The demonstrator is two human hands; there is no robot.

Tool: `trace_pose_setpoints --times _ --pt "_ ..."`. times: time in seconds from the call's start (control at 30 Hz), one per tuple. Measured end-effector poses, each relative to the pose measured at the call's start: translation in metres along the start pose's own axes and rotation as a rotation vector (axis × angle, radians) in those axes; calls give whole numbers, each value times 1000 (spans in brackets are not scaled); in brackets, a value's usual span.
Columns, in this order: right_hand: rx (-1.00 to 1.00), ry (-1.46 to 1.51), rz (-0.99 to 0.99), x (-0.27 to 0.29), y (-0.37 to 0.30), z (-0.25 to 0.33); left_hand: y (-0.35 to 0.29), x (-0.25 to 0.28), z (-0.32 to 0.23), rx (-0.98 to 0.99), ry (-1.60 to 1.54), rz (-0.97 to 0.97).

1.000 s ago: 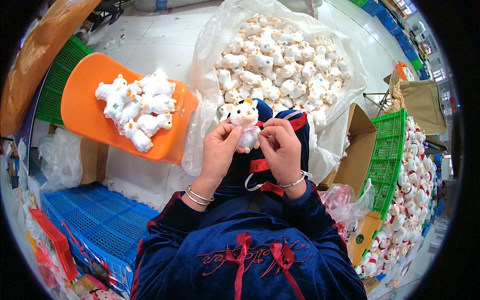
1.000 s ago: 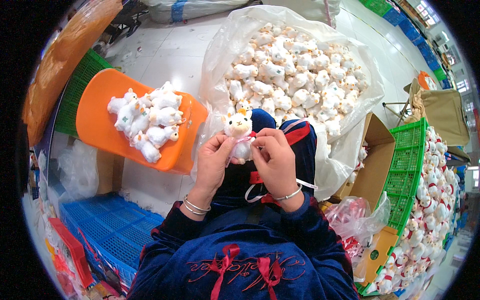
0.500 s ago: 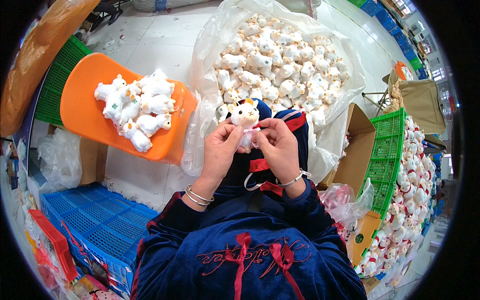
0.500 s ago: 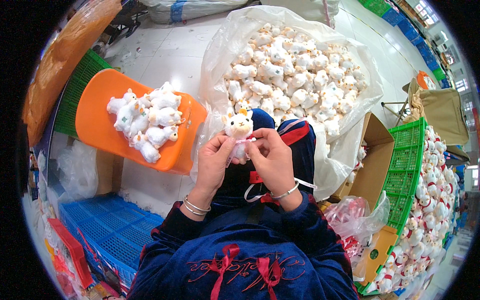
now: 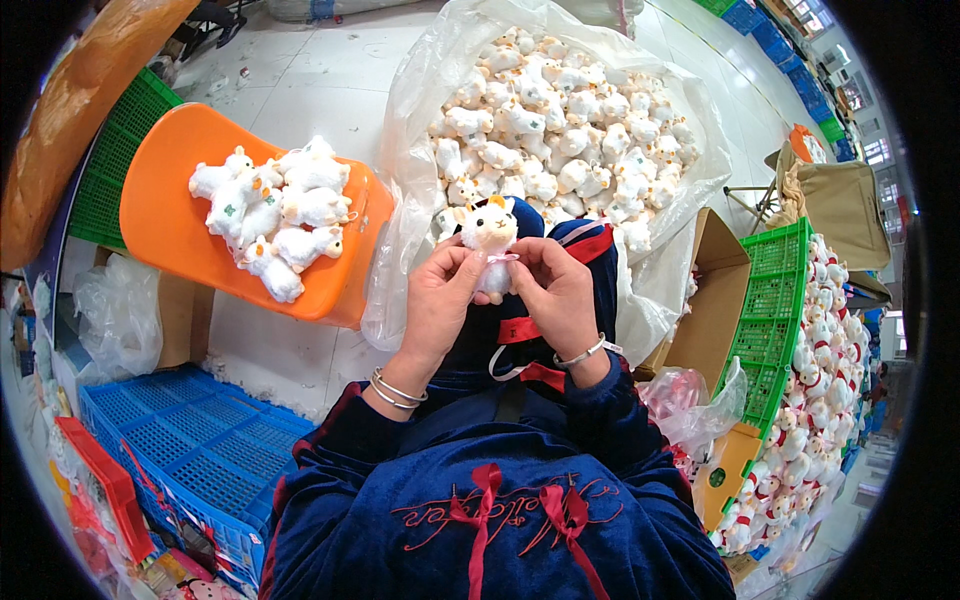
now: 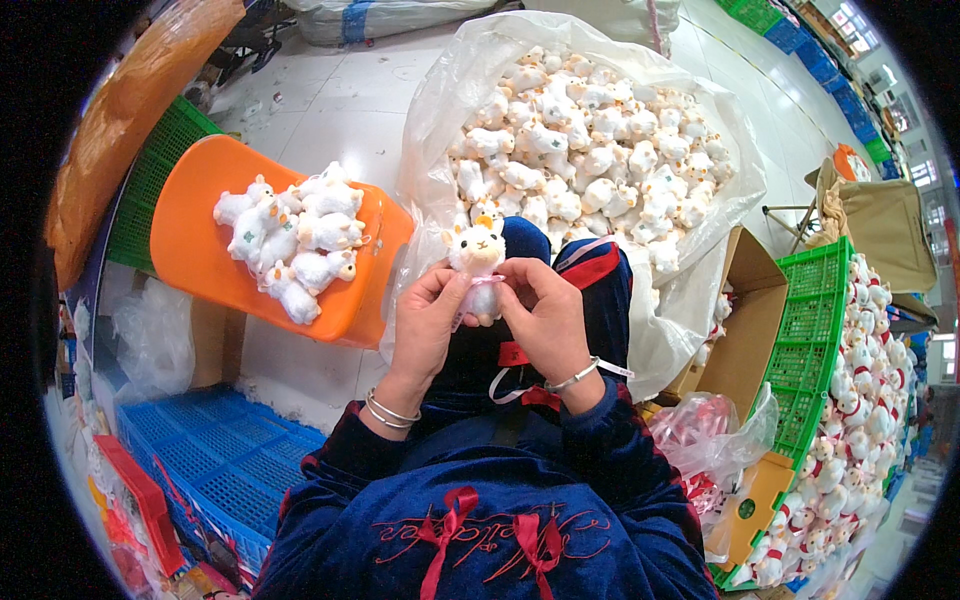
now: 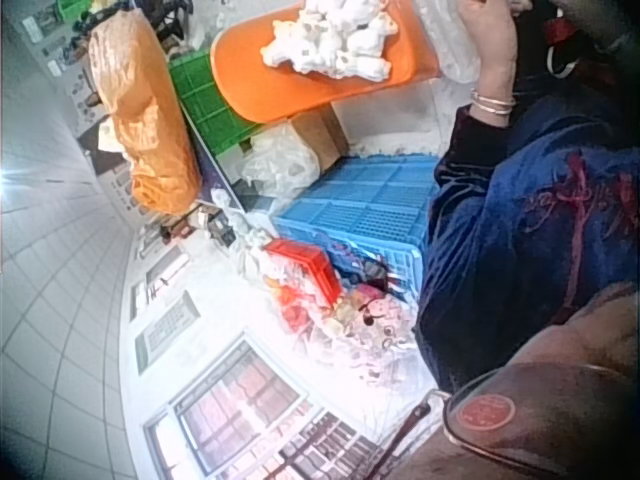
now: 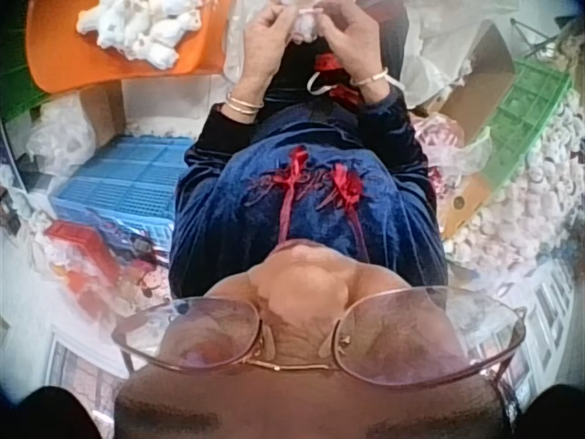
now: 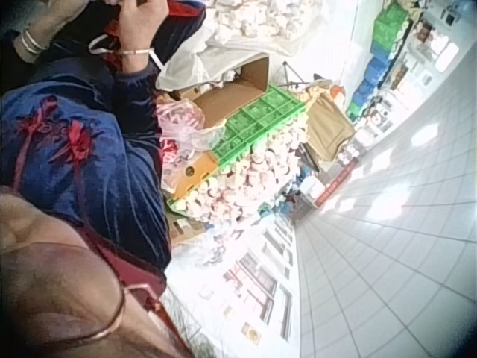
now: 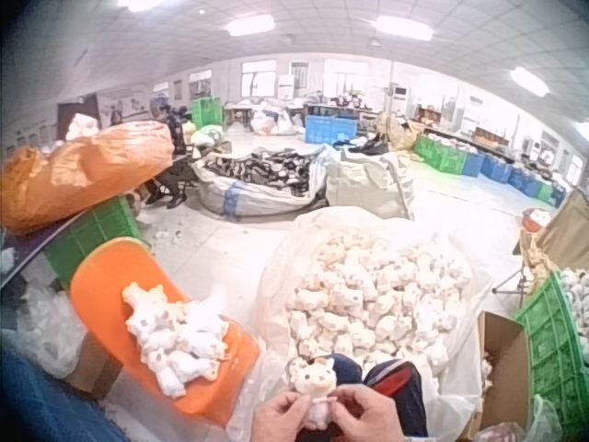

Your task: The person sits on the floor and ties red ribbons around small white plush toys. They pick up each toy, wrap the ribbon around its neck, and tie a bow before placing the finished toy into a nearby green crate.

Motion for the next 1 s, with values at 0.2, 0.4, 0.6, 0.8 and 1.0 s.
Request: trace_pose_setpoints --times 0.2,0.4,0.6,0.8,1.0 --pt "18 3 -12 -1 1 1 -1 0 0 -18 22 -5" --pt "12 -37 -30 0 2 0 -3 -6 -7 -76 105 18" --pt "-66 12 -71 -4 2 -6 -8 -8 -6 -78 85 31" --pt "-118 83 -6 -4 4 -5 -4 -2 -9 -18 108 57" --pt "-117 141 70 -9 4 -4 -3 1 -11 -80 328 -49"
Point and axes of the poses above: each hand's wrist, its own y-axis towards the middle knuckle, its own x-axis out of the back of the hand, z = x × y, the point moved 6 cm from there along y, towards the middle knuckle, and after that the axes turned 1 degree about -y, right-handed, at the moved point
